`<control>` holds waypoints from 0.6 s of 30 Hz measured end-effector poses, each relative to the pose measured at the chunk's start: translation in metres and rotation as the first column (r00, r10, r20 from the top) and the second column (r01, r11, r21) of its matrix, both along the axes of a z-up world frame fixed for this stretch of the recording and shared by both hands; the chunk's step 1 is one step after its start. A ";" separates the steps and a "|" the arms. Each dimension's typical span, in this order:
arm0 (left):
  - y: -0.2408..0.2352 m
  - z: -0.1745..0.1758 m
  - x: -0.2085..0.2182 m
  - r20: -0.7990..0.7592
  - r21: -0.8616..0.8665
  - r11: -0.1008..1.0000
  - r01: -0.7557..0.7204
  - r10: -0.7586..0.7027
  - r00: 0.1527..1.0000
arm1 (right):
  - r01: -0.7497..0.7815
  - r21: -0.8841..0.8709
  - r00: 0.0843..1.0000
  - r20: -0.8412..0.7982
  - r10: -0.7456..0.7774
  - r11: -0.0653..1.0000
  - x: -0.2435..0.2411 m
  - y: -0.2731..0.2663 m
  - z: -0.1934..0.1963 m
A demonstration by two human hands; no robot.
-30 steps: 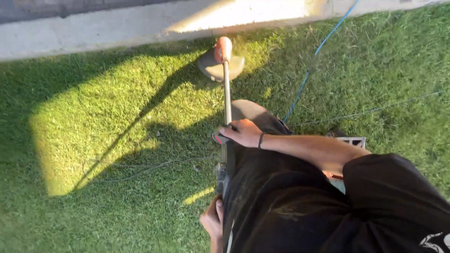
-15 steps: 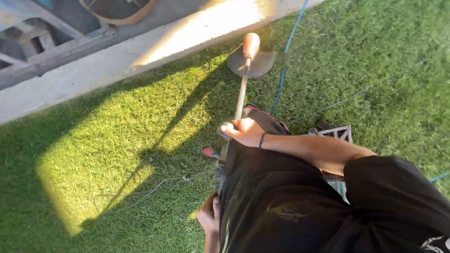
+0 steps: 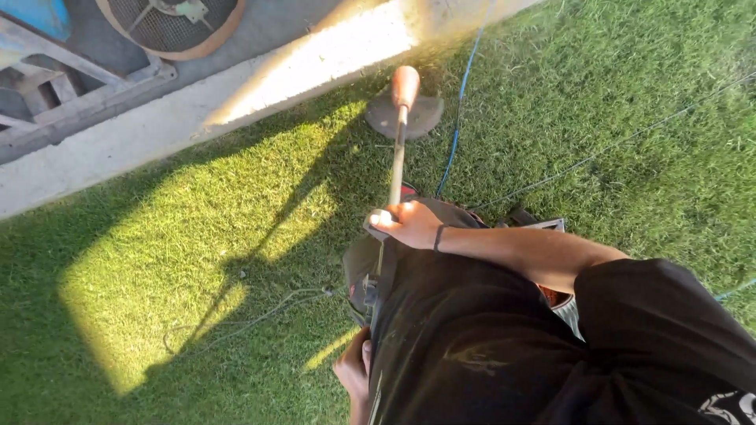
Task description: Trimming grass along a building edge and around mechanical equipment using a string trimmer.
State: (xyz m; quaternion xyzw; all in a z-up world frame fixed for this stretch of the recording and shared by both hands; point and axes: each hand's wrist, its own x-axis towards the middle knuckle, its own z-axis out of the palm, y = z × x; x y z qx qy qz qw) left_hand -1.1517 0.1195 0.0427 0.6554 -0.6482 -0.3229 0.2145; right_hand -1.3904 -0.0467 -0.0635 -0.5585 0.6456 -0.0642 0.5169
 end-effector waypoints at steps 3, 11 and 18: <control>0.024 -0.025 0.010 -0.088 0.032 0.999 0.003 0.000 0.996 | 0.003 0.055 1.000 0.030 -0.005 0.998 0.003 0.002 0.014; 0.030 -0.032 0.009 -0.118 0.003 1.000 0.003 -0.002 0.993 | 0.034 0.080 0.999 0.014 -0.036 0.996 0.002 0.011 0.029; 0.024 -0.080 0.014 -0.158 0.019 0.998 0.061 -0.057 0.986 | 0.211 -0.003 0.977 -0.027 -0.211 0.977 -0.017 0.019 0.021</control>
